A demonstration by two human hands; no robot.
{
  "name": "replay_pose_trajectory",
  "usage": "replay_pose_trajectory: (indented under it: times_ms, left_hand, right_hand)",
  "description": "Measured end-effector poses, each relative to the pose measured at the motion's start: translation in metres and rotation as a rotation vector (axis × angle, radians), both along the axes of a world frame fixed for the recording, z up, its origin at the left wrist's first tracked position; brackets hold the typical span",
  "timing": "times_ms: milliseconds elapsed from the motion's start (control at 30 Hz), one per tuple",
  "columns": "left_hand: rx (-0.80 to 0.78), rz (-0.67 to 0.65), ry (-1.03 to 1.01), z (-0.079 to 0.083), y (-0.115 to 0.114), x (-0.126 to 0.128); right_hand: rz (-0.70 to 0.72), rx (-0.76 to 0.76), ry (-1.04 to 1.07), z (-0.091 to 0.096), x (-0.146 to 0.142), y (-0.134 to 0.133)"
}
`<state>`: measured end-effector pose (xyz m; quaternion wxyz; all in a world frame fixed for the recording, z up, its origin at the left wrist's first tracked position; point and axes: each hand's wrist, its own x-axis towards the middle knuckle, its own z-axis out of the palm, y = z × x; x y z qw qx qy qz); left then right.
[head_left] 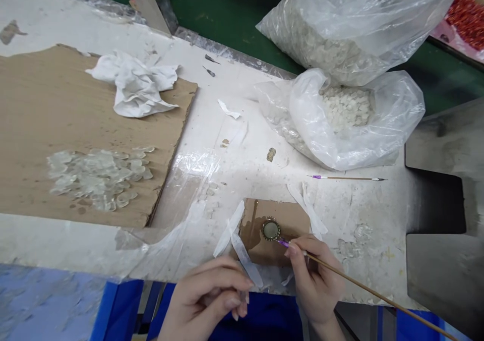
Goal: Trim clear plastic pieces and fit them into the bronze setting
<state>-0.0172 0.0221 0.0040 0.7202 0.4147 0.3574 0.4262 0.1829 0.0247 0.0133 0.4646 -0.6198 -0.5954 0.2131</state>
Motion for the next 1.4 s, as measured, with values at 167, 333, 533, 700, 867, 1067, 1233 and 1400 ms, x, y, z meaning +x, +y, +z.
replay_pose_trajectory:
  times_ms: [167,333,533,700,867,1067,1233,1400]
  left_hand:
    - [0.096,0.038,0.121,0.001,0.005,0.000]
    - [0.092,-0.008,0.169,0.002,0.009,-0.004]
    - [0.368,0.050,0.349,0.003,0.007,-0.007]
    - [0.282,0.133,0.304,0.005,0.005,0.003]
    - [0.172,0.136,0.227,0.008,0.003,0.007]
    - [0.170,0.164,0.078,0.011,-0.004,0.012]
    - [0.119,0.168,0.048,0.008,-0.009,0.012]
    - [0.251,0.062,0.138,0.008,-0.006,0.006]
  right_hand:
    - [0.010,-0.002,-0.059,0.001,-0.002,0.002]
    - [0.014,-0.008,-0.060,0.001,-0.002,0.003]
    - [0.028,-0.012,-0.070,0.000,-0.002,0.002]
    - [0.009,-0.003,-0.025,-0.004,0.000,0.002]
    - [-0.035,0.038,0.142,0.004,-0.008,-0.003]
    - [0.096,0.014,0.515,0.026,-0.023,-0.015]
    - [0.188,0.001,0.408,0.029,-0.020,-0.017]
    - [0.197,0.000,0.372,0.028,-0.019,-0.017]
